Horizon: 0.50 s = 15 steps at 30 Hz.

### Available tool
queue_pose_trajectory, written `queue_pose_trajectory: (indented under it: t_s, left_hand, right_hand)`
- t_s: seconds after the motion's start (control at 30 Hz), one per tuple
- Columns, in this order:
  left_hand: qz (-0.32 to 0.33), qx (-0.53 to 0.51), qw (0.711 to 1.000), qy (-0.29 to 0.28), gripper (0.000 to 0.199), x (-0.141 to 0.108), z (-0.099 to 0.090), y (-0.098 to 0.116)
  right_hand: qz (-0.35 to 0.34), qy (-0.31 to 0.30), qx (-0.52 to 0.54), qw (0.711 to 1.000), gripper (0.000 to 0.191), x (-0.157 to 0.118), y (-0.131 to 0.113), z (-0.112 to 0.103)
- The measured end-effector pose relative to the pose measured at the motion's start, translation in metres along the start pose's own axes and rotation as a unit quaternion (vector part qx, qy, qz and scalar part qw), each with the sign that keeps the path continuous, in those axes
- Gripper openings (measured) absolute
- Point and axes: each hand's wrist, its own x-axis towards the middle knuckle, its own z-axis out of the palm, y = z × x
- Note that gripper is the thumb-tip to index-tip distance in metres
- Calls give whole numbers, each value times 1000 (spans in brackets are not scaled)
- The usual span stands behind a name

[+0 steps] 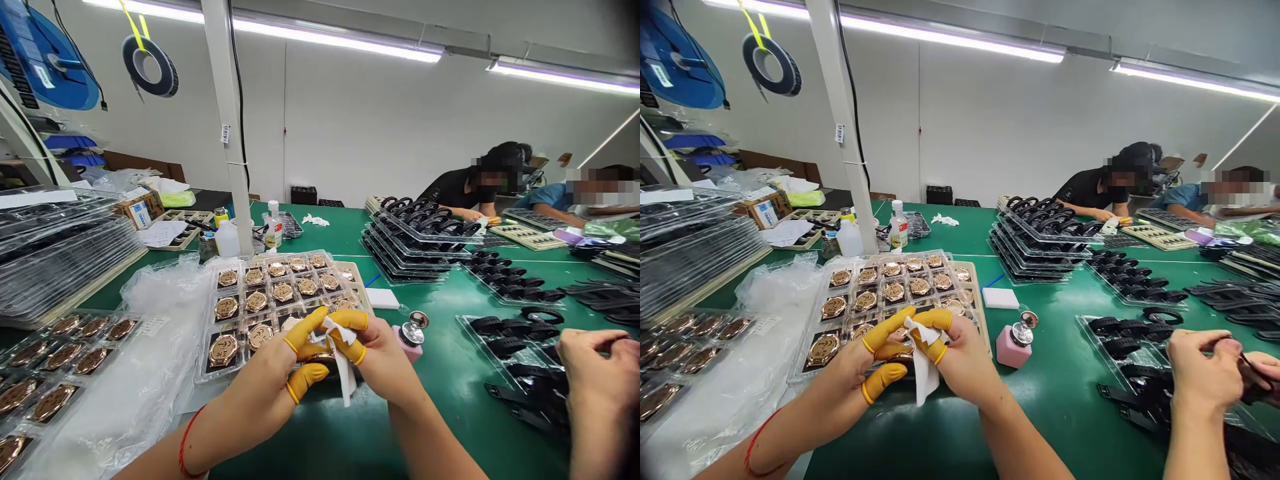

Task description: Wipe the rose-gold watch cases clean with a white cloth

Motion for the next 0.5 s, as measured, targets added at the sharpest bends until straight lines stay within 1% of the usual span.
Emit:
queue_pose_trajectory:
  t_s: [0.03,0.1,0.13,0.17,0.2,0.23,0.3,0.37,0.43,0.5]
  left_hand:
    - [4,19,1000,11,25,0,2,-2]
    - [10,67,997,20,23,0,5,-5]
    - [16,93,995,19,23,0,7,-6]
    - [26,116,993,18,23,1,8,-7]
    - [35,133,990,18,25,3,8,-6]
    - [43,143,989,21,27,6,8,-6]
    - [52,154,986,34,30,15,6,-2]
    - [55,173,983,30,30,28,3,1]
    - [56,215,975,15,26,43,3,2]
    - [48,269,962,2,25,57,8,0]
  right_hand:
    - [-37,2,-24,999,15,1,-1,-1]
    - [-107,-9,-110,988,11,3,-4,-3]
    - [-120,-24,-153,981,11,3,-5,-5]
    - [-113,-31,-184,976,13,4,-6,-6]
    - [-93,-20,-197,976,15,5,-6,-9]
    - [-65,7,-188,980,15,5,-6,-13]
    - [-3,97,-107,989,18,6,-6,-25]
    - [30,194,11,980,29,5,-7,-41]
    - [18,256,106,961,33,4,-11,-56]
    - [-7,280,156,947,31,3,-16,-67]
